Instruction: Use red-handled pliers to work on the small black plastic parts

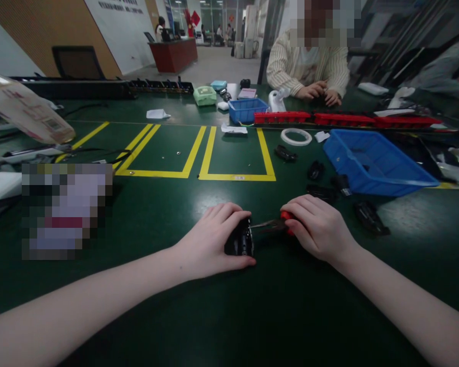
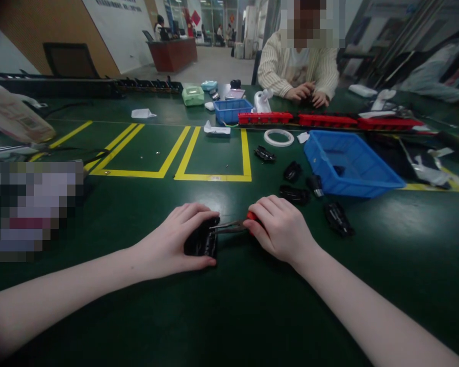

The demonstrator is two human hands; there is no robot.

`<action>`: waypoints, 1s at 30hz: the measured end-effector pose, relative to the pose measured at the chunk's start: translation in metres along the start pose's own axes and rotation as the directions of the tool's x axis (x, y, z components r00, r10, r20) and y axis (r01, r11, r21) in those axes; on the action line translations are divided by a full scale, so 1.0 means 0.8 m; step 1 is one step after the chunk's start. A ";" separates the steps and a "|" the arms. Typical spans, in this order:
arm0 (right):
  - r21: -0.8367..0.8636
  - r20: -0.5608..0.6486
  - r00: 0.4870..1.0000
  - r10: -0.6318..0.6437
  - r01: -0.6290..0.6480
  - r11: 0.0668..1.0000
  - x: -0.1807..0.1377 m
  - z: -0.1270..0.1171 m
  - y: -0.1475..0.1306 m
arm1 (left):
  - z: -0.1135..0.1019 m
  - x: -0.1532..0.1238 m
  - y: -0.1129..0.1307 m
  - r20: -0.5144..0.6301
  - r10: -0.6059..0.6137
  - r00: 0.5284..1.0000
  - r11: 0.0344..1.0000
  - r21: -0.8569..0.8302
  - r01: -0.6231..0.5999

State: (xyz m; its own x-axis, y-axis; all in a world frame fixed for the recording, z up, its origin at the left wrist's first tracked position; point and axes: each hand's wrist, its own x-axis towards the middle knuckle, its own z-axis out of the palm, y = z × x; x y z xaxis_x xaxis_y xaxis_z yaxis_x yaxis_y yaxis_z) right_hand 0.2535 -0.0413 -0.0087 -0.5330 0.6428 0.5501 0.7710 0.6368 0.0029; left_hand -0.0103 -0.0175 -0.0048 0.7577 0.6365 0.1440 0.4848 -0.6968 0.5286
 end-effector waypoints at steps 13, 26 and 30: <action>-0.030 -0.023 0.999 -0.049 0.049 0.998 0.000 -0.008 -0.002 | -0.006 -0.008 0.004 -0.020 0.063 0.998 0.979 -0.191 -0.066; -0.044 0.001 0.999 -0.052 0.052 0.998 -0.001 -0.009 -0.003 | -0.004 -0.010 0.001 -0.003 0.114 0.994 0.990 -0.078 -0.114; -0.061 -0.020 0.997 -0.077 0.076 0.995 0.002 -0.008 -0.004 | -0.005 -0.009 0.001 0.013 0.124 0.992 0.990 -0.069 -0.123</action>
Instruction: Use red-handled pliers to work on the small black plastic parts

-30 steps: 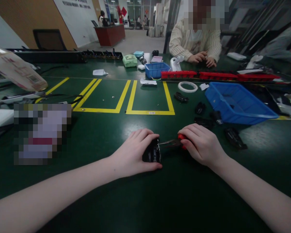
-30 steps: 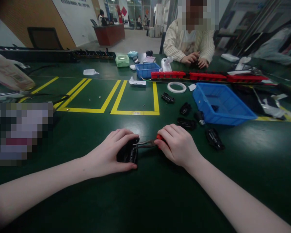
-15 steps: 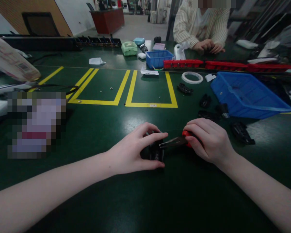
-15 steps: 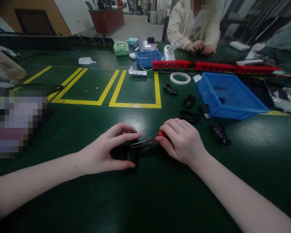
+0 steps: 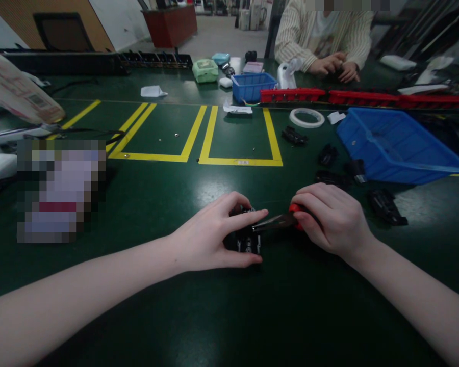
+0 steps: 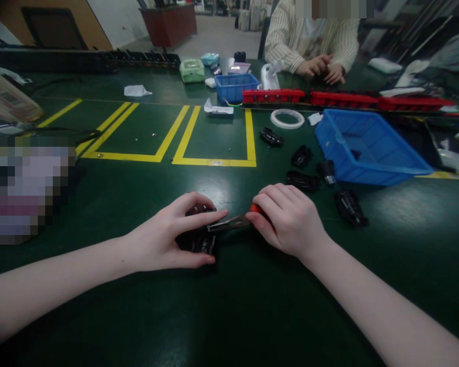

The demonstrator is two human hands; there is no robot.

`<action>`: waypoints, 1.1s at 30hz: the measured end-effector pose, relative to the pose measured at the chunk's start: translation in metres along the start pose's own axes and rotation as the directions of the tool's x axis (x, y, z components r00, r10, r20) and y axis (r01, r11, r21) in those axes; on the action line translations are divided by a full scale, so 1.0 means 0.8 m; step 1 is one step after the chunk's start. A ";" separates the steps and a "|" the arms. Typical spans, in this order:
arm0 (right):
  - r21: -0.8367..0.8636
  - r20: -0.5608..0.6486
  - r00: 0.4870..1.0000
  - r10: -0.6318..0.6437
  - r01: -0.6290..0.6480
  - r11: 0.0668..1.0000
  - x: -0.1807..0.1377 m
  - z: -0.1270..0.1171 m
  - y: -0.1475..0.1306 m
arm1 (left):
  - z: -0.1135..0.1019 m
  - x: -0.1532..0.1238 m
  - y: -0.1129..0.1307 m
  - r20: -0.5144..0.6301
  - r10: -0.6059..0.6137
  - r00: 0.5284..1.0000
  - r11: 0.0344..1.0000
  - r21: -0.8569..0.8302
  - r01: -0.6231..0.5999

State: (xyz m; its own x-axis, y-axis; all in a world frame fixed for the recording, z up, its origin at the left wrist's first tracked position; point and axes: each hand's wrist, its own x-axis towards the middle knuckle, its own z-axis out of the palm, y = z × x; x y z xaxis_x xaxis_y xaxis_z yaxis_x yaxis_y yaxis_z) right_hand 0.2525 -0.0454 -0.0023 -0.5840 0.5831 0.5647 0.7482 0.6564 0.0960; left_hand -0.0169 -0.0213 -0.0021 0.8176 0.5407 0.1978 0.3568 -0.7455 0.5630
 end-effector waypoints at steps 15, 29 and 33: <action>-0.009 0.018 1.000 -0.014 0.014 1.000 0.003 0.001 0.000 | 0.005 0.002 -0.004 -0.040 0.062 0.997 0.996 0.058 -0.060; 0.000 0.012 0.999 -0.034 0.034 0.999 0.004 0.001 0.000 | 0.002 0.003 -0.002 -0.023 0.053 0.998 0.994 0.094 -0.050; 0.030 0.016 1.000 -0.023 0.022 0.999 0.004 0.001 -0.001 | 0.003 0.002 -0.004 -0.033 0.064 0.997 0.995 0.082 -0.061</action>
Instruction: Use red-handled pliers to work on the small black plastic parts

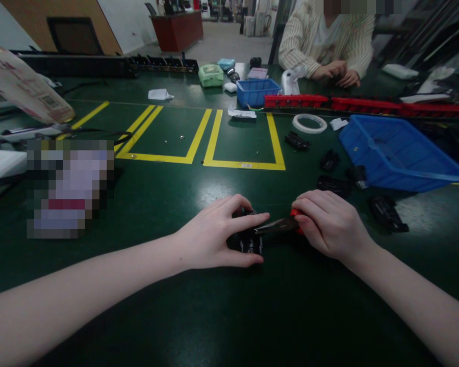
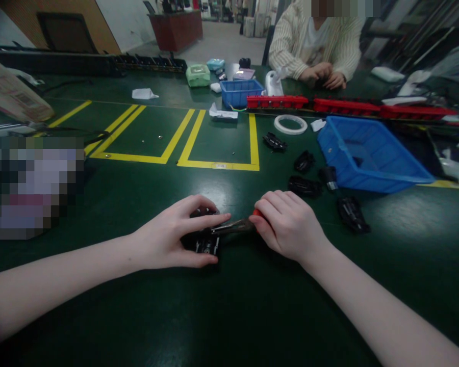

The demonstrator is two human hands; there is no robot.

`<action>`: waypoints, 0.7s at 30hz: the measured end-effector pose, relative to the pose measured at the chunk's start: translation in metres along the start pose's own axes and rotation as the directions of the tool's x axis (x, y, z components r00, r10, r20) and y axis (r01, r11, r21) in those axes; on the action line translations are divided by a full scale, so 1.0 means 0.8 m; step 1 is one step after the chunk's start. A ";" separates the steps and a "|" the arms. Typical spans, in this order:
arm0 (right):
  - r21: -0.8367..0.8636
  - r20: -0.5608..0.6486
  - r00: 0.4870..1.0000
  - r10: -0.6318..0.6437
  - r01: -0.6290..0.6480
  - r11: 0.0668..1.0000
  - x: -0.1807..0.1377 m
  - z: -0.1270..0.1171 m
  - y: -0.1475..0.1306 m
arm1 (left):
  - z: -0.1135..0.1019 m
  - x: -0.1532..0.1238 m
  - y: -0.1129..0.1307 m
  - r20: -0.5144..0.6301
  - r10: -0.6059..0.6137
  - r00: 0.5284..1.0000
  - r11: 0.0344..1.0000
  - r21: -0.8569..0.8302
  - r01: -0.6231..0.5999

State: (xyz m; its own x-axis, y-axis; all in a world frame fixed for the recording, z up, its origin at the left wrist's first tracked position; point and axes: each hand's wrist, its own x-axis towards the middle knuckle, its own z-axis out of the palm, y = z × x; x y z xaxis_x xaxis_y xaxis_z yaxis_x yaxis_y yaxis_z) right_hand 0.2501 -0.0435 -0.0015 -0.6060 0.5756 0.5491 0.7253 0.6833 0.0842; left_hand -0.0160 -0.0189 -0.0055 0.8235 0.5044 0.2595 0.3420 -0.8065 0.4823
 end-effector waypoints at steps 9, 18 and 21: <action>0.017 0.007 1.000 0.019 -0.019 1.000 0.001 0.002 0.000 | 0.004 -0.003 -0.003 -0.042 0.081 0.996 0.997 -0.012 -0.082; 0.013 0.025 1.000 0.012 -0.012 1.000 0.000 0.002 0.000 | 0.007 -0.002 -0.006 -0.071 0.094 0.993 0.995 -0.024 -0.096; 0.006 0.036 0.999 0.003 -0.003 1.000 0.000 0.001 0.001 | 0.008 -0.002 -0.007 -0.086 0.078 0.993 0.994 -0.074 -0.084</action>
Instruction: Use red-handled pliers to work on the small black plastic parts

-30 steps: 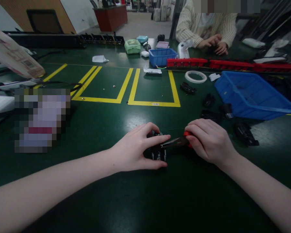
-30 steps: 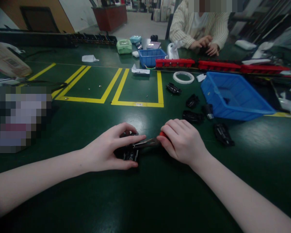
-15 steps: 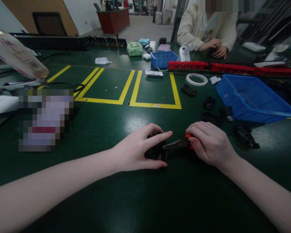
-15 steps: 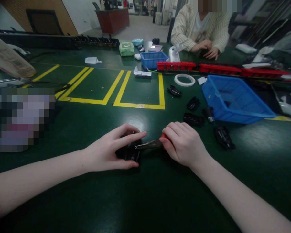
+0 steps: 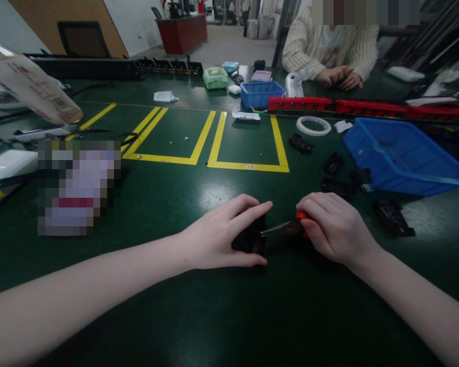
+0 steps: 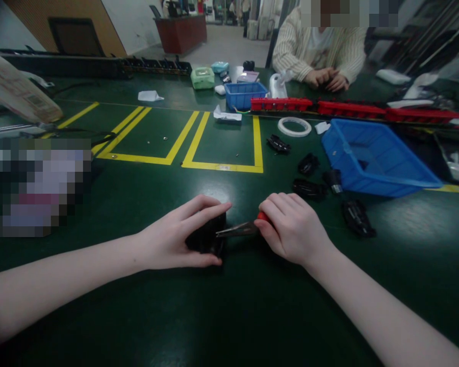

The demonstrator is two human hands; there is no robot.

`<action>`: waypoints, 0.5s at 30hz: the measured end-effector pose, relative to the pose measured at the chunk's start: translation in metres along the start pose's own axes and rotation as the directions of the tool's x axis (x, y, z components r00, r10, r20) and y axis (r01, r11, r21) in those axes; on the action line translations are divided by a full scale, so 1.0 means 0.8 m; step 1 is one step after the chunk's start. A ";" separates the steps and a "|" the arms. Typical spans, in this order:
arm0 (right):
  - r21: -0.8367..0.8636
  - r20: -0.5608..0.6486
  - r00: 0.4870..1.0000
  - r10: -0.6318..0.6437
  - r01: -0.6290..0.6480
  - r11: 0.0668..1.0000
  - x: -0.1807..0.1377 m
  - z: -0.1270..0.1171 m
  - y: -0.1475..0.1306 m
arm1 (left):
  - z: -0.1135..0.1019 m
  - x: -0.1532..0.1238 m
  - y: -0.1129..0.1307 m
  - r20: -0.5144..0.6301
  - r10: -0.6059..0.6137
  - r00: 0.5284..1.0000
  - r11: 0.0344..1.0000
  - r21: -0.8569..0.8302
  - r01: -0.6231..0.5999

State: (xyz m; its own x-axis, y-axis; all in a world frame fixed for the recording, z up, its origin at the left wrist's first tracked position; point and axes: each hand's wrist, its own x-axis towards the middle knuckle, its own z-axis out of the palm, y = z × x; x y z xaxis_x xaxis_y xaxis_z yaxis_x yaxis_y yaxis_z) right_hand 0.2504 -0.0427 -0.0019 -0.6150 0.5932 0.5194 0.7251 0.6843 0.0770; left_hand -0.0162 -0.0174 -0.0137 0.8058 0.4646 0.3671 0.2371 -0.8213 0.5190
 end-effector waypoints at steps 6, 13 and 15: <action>-0.033 -0.019 0.999 -0.034 0.033 0.999 -0.002 -0.001 0.000 | -0.003 0.002 0.004 0.038 -0.068 0.997 0.996 -0.056 0.070; -0.008 -0.024 1.000 -0.007 0.007 1.000 -0.004 -0.001 0.000 | -0.011 0.007 0.009 0.078 -0.112 0.991 0.990 -0.081 0.118; 0.000 -0.034 0.999 0.017 -0.017 1.000 -0.005 -0.001 0.000 | -0.012 0.008 0.009 0.068 -0.118 0.991 0.988 -0.088 0.123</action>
State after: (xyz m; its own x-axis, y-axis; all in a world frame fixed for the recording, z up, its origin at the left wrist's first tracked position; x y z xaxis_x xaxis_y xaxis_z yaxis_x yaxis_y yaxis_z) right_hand 0.2531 -0.0454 -0.0033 -0.5918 0.5898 0.5494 0.7352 0.6744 0.0681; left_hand -0.0145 -0.0172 -0.0001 0.8073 0.5345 0.2501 0.2862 -0.7253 0.6261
